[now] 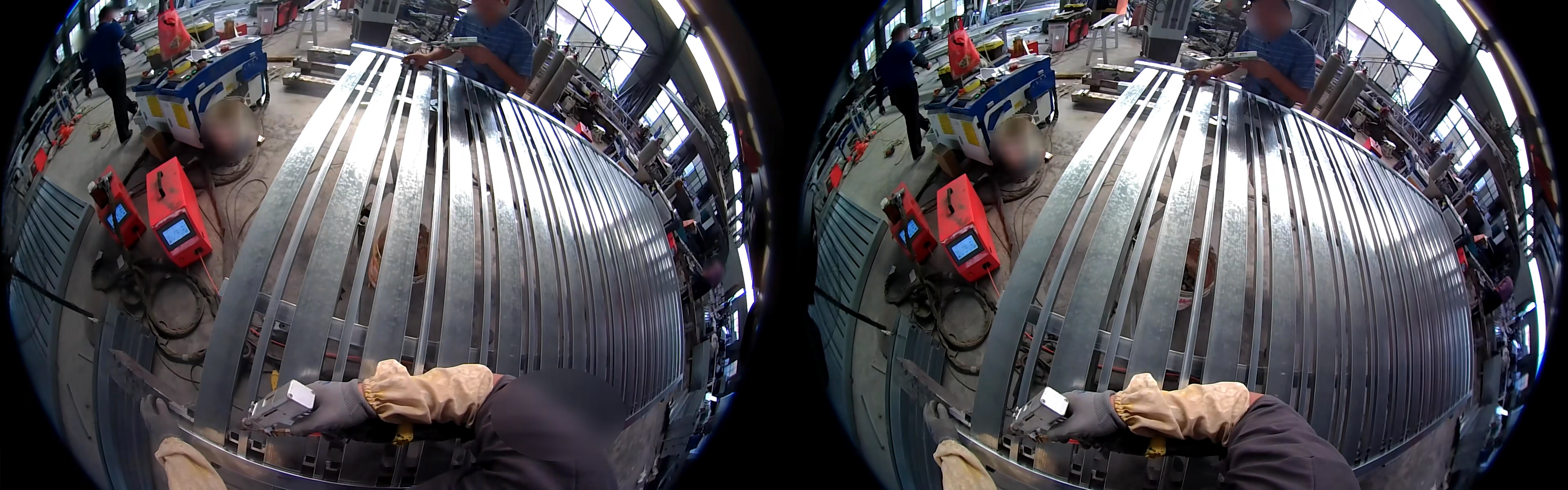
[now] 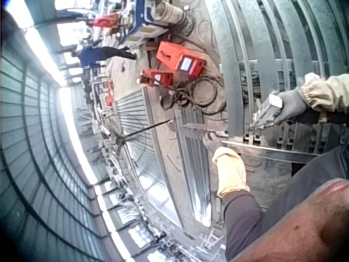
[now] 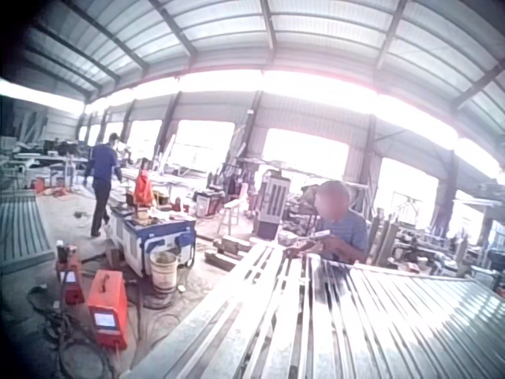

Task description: The person welds a long metal bar to a large curved metal frame using a handheld welding gun. They reposition the bar and continue welding along the frame's length, producing bright sparks and smoke.

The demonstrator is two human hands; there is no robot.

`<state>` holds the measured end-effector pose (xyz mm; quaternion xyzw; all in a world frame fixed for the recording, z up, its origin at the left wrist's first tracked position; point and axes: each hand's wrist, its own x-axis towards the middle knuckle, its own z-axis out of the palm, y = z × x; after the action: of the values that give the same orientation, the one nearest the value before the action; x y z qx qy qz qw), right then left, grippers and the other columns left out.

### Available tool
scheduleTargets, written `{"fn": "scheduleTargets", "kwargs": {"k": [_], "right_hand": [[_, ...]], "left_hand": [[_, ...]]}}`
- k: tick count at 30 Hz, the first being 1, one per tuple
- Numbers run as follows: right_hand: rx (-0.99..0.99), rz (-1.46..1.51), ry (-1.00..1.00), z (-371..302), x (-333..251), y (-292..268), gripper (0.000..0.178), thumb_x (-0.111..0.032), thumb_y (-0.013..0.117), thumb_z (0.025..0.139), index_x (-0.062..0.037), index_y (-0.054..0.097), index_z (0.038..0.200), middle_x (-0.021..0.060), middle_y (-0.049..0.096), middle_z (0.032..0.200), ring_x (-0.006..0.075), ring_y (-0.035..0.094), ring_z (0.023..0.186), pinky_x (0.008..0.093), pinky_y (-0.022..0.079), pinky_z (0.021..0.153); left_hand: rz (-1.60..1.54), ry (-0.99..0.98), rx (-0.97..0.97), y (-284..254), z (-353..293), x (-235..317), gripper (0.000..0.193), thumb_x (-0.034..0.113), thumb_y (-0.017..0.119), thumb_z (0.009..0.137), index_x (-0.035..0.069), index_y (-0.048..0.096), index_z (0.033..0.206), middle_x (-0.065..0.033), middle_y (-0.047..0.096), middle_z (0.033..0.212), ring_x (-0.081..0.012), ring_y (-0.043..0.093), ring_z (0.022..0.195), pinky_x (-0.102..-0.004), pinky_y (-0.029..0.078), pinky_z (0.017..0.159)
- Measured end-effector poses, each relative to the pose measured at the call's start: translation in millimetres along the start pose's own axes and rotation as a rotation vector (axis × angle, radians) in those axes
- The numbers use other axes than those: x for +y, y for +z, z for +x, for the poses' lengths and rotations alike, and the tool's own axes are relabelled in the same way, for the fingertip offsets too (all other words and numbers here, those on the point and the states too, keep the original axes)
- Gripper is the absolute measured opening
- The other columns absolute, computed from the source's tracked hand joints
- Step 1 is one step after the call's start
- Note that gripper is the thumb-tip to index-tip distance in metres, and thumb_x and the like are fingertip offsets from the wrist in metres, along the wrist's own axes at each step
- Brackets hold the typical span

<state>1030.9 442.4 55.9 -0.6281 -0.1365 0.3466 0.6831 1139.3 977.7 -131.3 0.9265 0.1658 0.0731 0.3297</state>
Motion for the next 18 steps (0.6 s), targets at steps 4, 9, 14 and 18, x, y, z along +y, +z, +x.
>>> {"fn": "scheduleTargets", "kwargs": {"k": [4, 9, 14, 18], "right_hand": [[-0.009, -0.053, 0.008, -1.1, -9.7, -1.6, 0.05, -0.027, 0.074, 0.087, 0.0009, 0.055, 0.124, 0.0123, 0.068, 0.107, 0.018, 0.062, 0.096, 0.0332, 0.052, 0.087], [-0.018, 0.056, 0.085, 3.6, 20.7, 1.7, 0.048, -0.028, 0.074, 0.088, 0.0006, 0.056, 0.123, 0.0115, 0.068, 0.106, 0.0174, 0.063, 0.096, 0.033, 0.052, 0.086], [-0.054, 0.133, 0.139, 2.7, 12.2, 3.4, 0.041, -0.028, 0.073, 0.089, -0.0002, 0.061, 0.117, 0.0089, 0.069, 0.099, 0.0152, 0.064, 0.09, 0.0316, 0.053, 0.081], [-0.044, 0.131, 0.131, 0.2, 6.9, 4.7, 0.036, -0.028, 0.072, 0.089, -0.0005, 0.062, 0.11, 0.0072, 0.069, 0.088, 0.0135, 0.064, 0.077, 0.0301, 0.055, 0.069]], "left_hand": [[0.057, 0.02, 0.014, 2.7, 2.3, -12.3, 0.05, 0.016, 0.058, 0.099, -0.006, 0.043, 0.142, -0.0185, 0.055, 0.14, -0.0297, 0.054, 0.127, -0.0381, 0.042, 0.109], [0.078, 0.007, 0.001, 0.7, -5.6, 18.5, 0.048, 0.017, 0.058, 0.1, -0.006, 0.045, 0.14, -0.019, 0.055, 0.138, -0.0298, 0.053, 0.127, -0.0376, 0.041, 0.109], [0.152, 0.002, -0.036, -11.7, -10.0, 34.5, 0.043, 0.018, 0.056, 0.1, -0.006, 0.051, 0.136, -0.022, 0.052, 0.14, -0.0341, 0.049, 0.131, -0.0399, 0.038, 0.11], [0.012, 0.01, -0.032, -5.6, -9.5, 33.3, 0.041, 0.015, 0.056, 0.099, -0.007, 0.052, 0.134, -0.0232, 0.051, 0.141, -0.035, 0.049, 0.131, -0.0405, 0.038, 0.111]]}}
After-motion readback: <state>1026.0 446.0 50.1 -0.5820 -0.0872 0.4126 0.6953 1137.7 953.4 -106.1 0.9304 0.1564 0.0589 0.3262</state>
